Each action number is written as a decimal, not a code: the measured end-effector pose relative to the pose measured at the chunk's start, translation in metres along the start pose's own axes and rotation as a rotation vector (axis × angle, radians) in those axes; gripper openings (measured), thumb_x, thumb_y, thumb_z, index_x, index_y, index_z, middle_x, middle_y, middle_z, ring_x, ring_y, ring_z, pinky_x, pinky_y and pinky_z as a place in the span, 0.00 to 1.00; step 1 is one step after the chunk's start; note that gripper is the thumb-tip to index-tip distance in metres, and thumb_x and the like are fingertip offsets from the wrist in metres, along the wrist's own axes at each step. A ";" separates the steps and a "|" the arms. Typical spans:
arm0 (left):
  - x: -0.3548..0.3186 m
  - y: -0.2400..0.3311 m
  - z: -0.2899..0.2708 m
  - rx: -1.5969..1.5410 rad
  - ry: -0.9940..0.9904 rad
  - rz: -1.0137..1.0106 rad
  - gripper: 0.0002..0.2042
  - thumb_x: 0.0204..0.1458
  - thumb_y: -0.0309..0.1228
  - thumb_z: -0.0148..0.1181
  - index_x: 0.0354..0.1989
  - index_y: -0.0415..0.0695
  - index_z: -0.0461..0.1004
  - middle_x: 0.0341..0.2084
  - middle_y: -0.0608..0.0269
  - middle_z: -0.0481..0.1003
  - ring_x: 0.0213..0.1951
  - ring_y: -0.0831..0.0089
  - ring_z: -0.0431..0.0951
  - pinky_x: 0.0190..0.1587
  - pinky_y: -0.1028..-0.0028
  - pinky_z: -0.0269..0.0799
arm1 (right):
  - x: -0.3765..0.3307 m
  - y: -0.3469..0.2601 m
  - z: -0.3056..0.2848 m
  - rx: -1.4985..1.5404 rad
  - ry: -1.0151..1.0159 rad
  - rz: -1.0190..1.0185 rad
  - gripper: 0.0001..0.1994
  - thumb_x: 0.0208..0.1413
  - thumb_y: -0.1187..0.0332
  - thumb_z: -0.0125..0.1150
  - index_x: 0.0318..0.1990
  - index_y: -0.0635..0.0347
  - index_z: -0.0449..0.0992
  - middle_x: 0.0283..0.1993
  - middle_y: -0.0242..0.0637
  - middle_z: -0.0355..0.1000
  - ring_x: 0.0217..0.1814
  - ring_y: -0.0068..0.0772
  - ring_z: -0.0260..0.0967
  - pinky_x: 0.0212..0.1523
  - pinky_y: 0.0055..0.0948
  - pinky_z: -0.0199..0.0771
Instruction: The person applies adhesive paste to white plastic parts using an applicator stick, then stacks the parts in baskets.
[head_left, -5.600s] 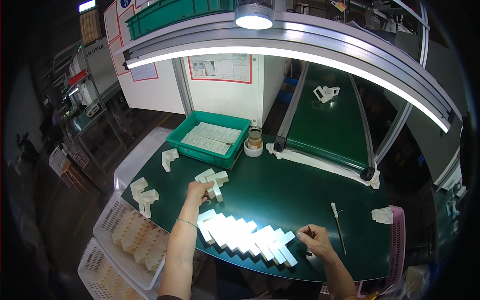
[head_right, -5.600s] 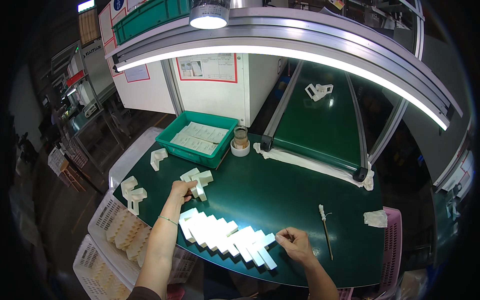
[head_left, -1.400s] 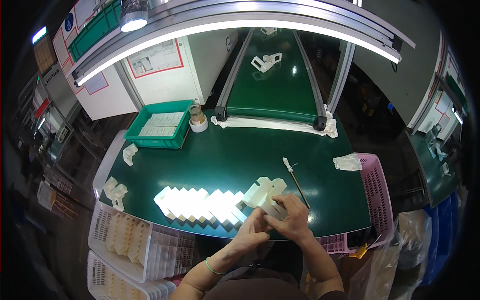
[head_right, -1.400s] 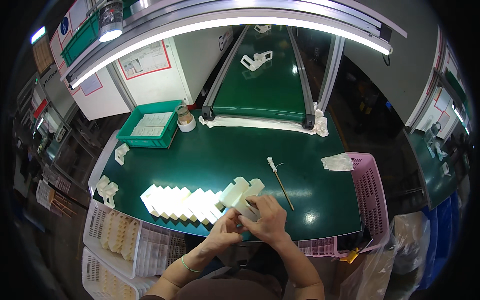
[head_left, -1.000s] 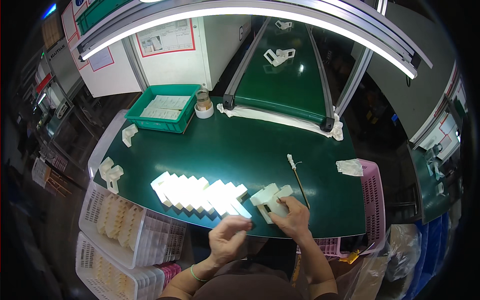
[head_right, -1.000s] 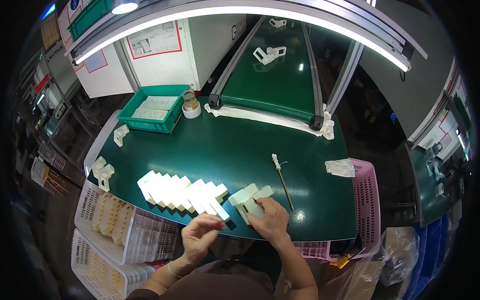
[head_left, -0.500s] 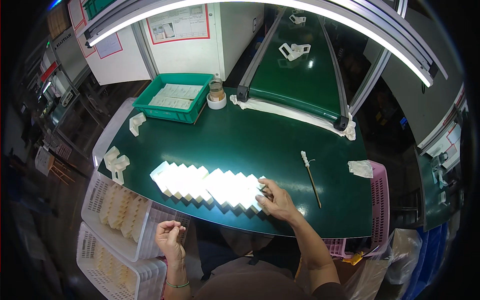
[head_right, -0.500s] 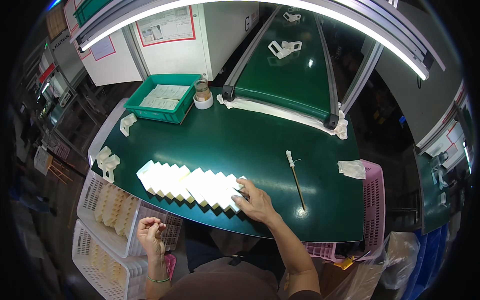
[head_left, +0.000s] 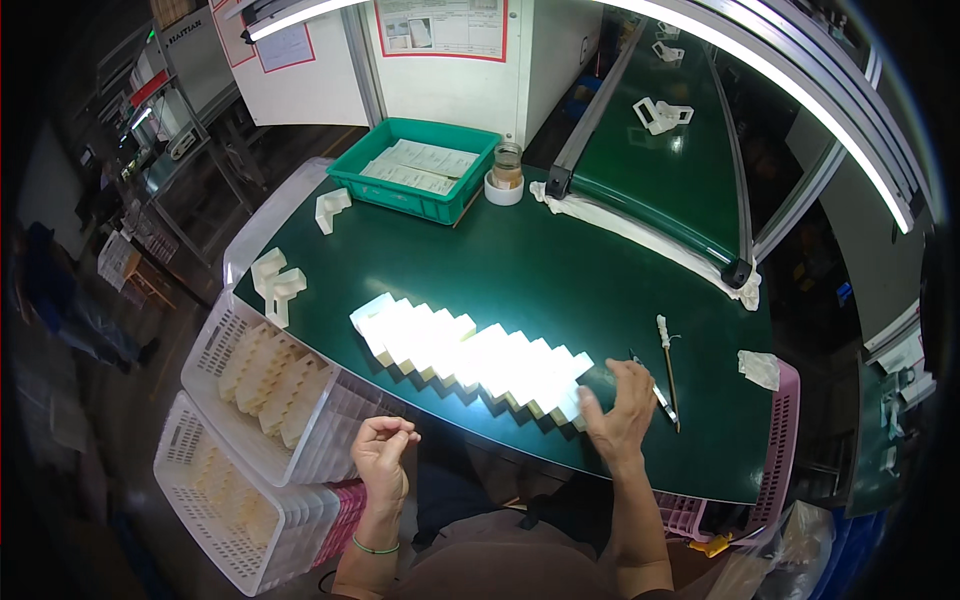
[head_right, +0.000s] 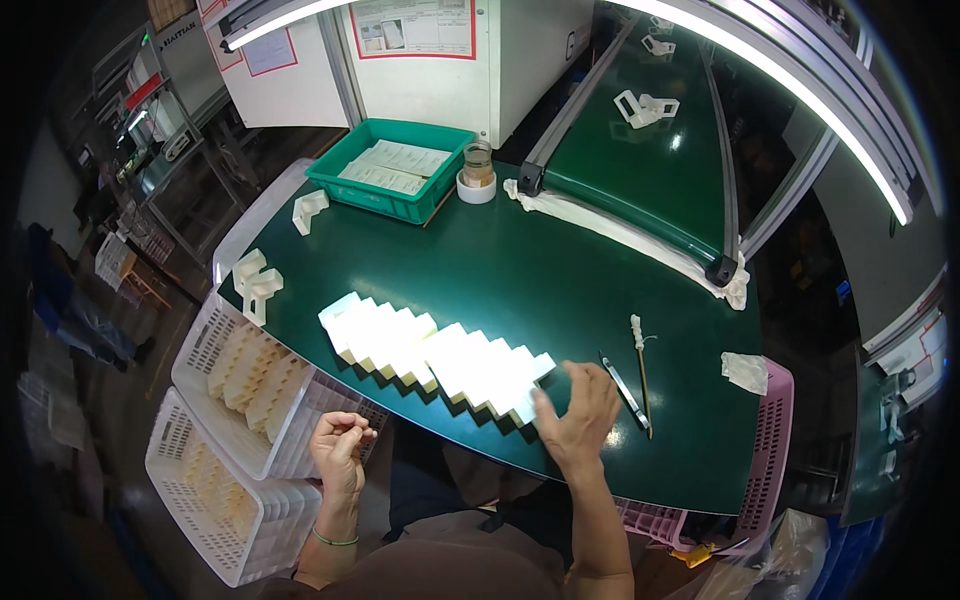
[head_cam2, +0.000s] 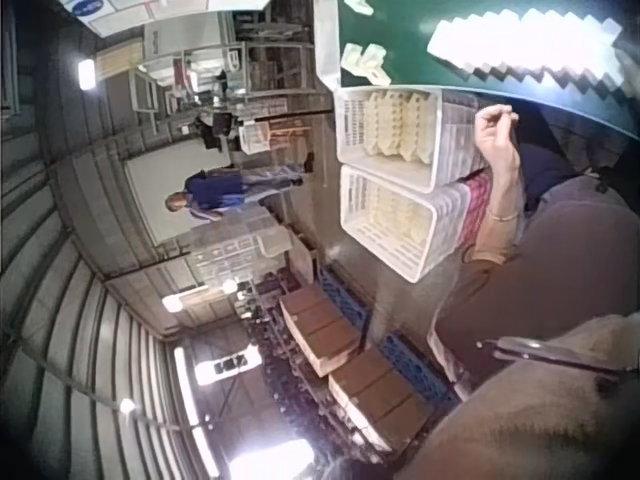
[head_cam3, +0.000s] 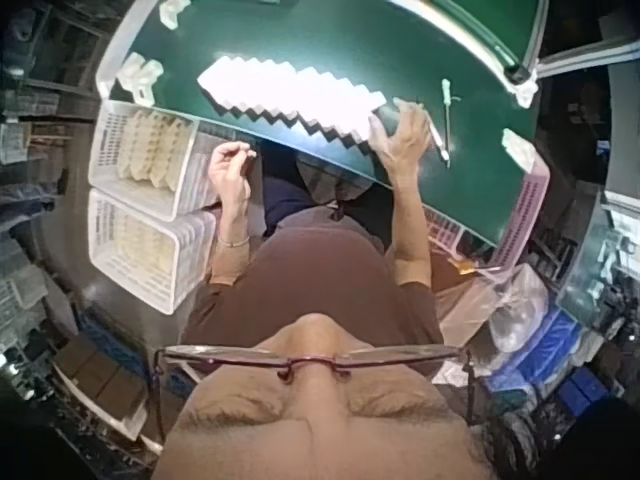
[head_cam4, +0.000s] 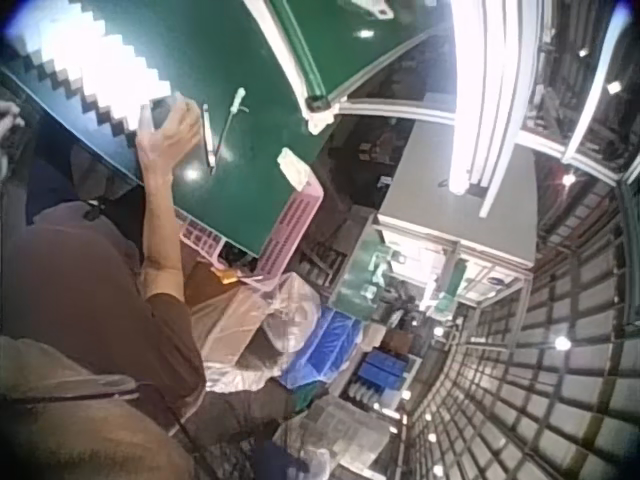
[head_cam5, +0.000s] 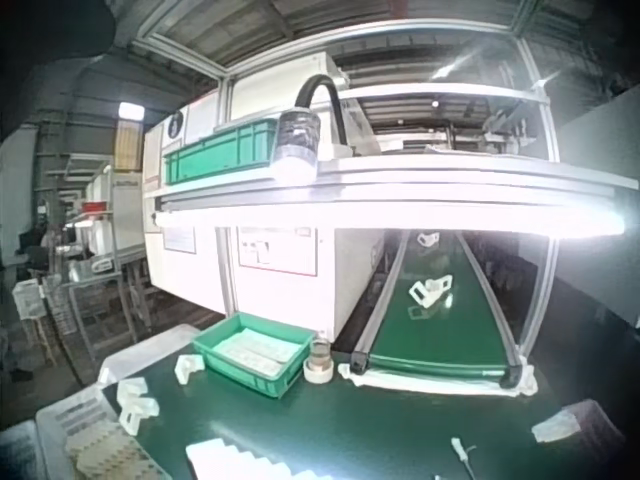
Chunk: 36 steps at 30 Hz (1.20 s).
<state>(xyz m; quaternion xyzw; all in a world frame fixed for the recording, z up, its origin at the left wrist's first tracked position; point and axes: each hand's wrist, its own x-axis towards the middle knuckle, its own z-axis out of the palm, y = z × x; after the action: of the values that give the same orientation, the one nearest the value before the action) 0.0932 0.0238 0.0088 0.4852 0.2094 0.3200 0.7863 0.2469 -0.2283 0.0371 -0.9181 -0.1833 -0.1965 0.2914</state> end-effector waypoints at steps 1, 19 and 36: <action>-0.001 -0.003 0.003 0.002 -0.007 -0.009 0.07 0.49 0.14 0.52 0.34 0.38 0.70 0.29 0.57 0.75 0.29 0.74 0.76 0.36 0.74 0.76 | -0.001 -0.013 0.003 -0.005 -0.008 -0.007 0.28 0.40 0.58 0.68 0.50 0.58 0.68 0.52 0.45 0.59 0.53 0.47 0.57 0.51 0.45 0.56; 0.028 -0.040 0.043 0.223 -0.165 -0.014 0.26 0.46 0.21 0.55 0.57 0.34 0.58 0.56 0.48 0.60 0.61 0.60 0.58 0.59 0.61 0.60 | 0.001 -0.048 0.037 -0.033 -0.139 -0.052 0.29 0.28 0.53 0.71 0.39 0.60 0.71 0.36 0.40 0.65 0.39 0.41 0.66 0.36 0.38 0.69; 0.047 -0.048 0.055 0.227 -0.142 -0.039 0.21 0.45 0.18 0.57 0.47 0.36 0.57 0.41 0.51 0.69 0.45 0.70 0.70 0.47 0.73 0.67 | 0.014 -0.061 0.047 -0.329 -0.139 -0.008 0.37 0.23 0.34 0.69 0.36 0.57 0.74 0.38 0.40 0.64 0.40 0.40 0.62 0.40 0.42 0.56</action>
<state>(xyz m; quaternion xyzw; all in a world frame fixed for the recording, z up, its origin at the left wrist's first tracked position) 0.1760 0.0068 -0.0105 0.5881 0.1975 0.2439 0.7454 0.2434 -0.1506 0.0363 -0.9640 -0.1721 -0.1613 0.1231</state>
